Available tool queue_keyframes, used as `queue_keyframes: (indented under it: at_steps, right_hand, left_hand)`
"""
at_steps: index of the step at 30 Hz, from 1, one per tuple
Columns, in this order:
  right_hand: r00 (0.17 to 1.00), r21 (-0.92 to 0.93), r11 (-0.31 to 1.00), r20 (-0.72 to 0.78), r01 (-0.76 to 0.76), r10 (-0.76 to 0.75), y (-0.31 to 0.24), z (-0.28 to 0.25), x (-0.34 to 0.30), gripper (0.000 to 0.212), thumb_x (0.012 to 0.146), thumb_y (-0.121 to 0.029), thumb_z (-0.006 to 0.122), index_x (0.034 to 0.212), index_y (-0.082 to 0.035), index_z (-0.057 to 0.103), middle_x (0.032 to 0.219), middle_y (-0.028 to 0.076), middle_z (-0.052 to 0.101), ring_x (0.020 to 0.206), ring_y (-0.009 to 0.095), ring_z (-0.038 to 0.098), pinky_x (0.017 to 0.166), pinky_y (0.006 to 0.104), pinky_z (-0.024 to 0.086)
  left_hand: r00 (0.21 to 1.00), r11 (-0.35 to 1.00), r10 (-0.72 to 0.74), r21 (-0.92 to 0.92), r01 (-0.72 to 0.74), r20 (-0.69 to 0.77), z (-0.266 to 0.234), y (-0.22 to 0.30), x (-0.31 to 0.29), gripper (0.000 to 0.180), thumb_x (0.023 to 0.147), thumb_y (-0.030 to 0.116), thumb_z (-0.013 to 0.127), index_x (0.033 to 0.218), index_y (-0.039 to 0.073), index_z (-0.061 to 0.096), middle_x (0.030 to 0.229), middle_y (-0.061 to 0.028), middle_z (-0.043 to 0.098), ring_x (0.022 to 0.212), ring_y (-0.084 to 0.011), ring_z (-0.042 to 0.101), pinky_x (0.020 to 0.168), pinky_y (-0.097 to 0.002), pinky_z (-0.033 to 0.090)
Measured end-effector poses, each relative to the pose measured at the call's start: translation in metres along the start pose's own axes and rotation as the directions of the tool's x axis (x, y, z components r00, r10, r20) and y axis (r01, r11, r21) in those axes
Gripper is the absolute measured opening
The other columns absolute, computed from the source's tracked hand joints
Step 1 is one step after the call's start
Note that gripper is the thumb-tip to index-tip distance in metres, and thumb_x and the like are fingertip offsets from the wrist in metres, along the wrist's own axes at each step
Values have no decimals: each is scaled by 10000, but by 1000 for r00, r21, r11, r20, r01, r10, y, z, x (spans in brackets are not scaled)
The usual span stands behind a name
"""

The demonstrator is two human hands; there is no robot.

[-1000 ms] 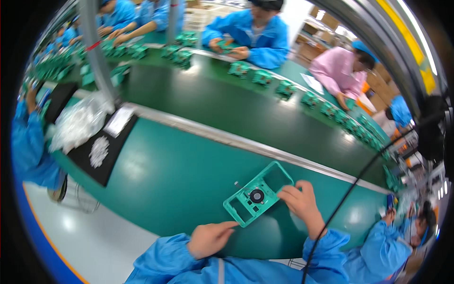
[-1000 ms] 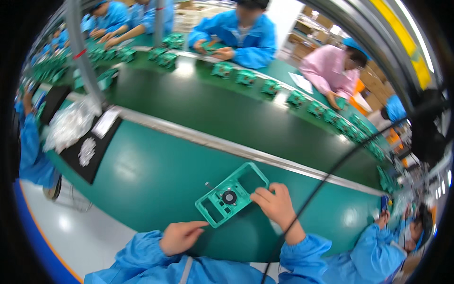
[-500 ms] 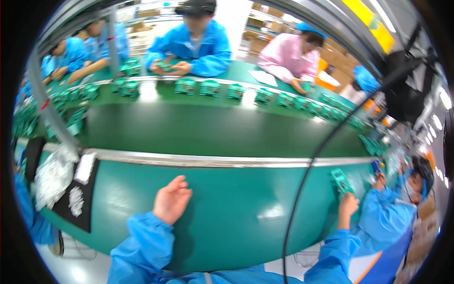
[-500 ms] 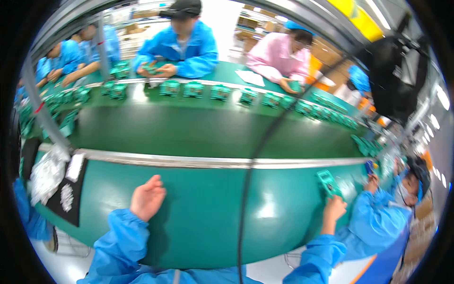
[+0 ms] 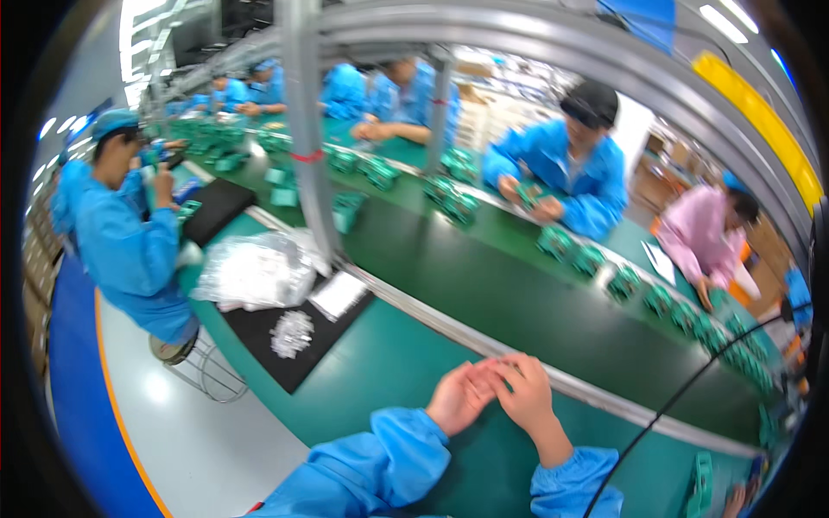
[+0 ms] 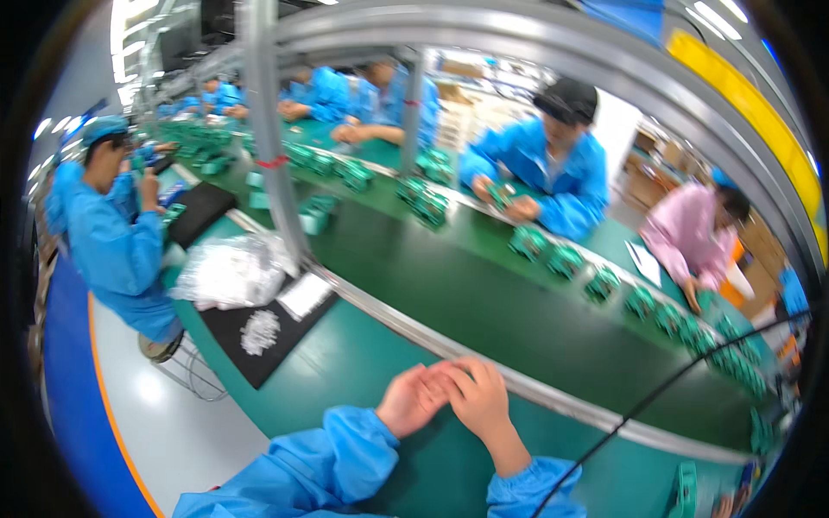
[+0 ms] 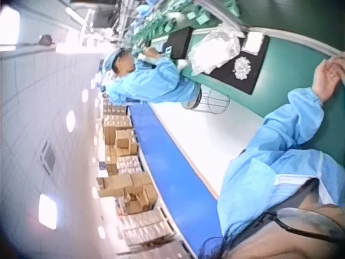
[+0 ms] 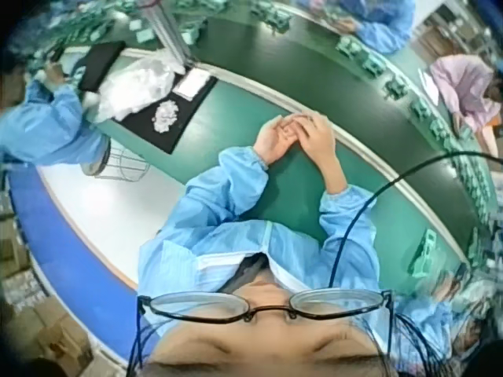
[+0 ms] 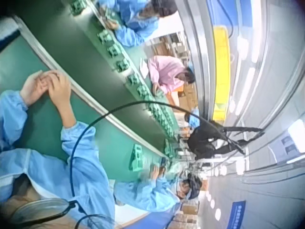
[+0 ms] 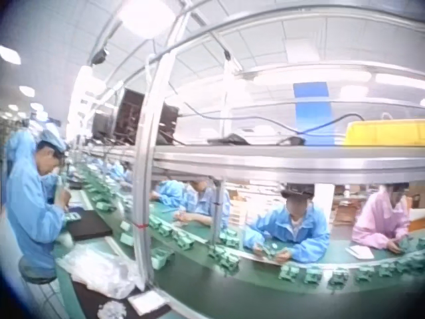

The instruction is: The person assembles small electronic components into a green plastic housing by hand, inserting an electronic circuit board and white plastic pins into the housing.

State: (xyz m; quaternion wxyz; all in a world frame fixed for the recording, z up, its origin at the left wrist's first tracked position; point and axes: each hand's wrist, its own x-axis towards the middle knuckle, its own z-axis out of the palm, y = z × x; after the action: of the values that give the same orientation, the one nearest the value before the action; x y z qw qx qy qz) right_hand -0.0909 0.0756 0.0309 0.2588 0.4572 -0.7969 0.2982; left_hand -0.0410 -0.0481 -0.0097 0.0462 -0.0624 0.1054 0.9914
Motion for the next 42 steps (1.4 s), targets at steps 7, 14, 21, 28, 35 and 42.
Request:
queue_keyframes:
  at_steps: [7,14,21,28,35,42]
  right_hand:
    - [986,211,965,79,-158,144,1,28,18,85,601,-104,619,683,-87,606,827,34,549,789,225,492,665,327,404]
    - [987,370,916,77,-157,138,8,37,6,102,574,-21,611,670,-57,612,819,78,539,798,221,494,677,302,404]
    - [911,584,722,76,-370,405,14,35,8,67,617,-2,605,674,-34,593,770,75,516,715,178,505,608,258,408]
    - [938,634,719,26,-283,346,21,39,8,74,619,10,616,678,-14,577,744,71,510,692,167,502,599,250,404]
    - [932,664,676,90,-320,352,26,47,7,82,618,57,575,675,-2,568,717,66,510,669,152,501,582,238,397]
    - [897,614,675,135,-409,421,27,44,8,62,626,38,571,649,0,527,665,54,504,592,148,493,542,244,394]
  left_hand:
    - [998,997,61,-36,-62,-2,-17,5,16,288,880,173,290,1021,-20,450,967,-87,534,891,-160,525,832,-292,412]
    - [998,999,-31,32,32,-47,-11,-1,11,241,907,235,288,943,49,436,898,-40,500,832,-122,503,770,-270,419]
    - [987,974,-93,193,118,-133,1,-1,10,242,896,196,330,1023,23,443,977,-57,506,925,-134,492,863,-270,389]
    - [997,952,19,306,6,-79,-1,8,12,213,865,148,412,995,-5,482,1000,-64,509,944,-132,493,888,-261,380]
    - [992,943,47,332,-5,-118,-4,11,11,199,849,123,435,979,-15,494,973,-64,526,922,-138,506,877,-258,387]
    - [987,931,70,364,-12,-147,-3,11,14,185,831,127,474,945,-15,511,956,-65,534,917,-133,507,859,-243,391]
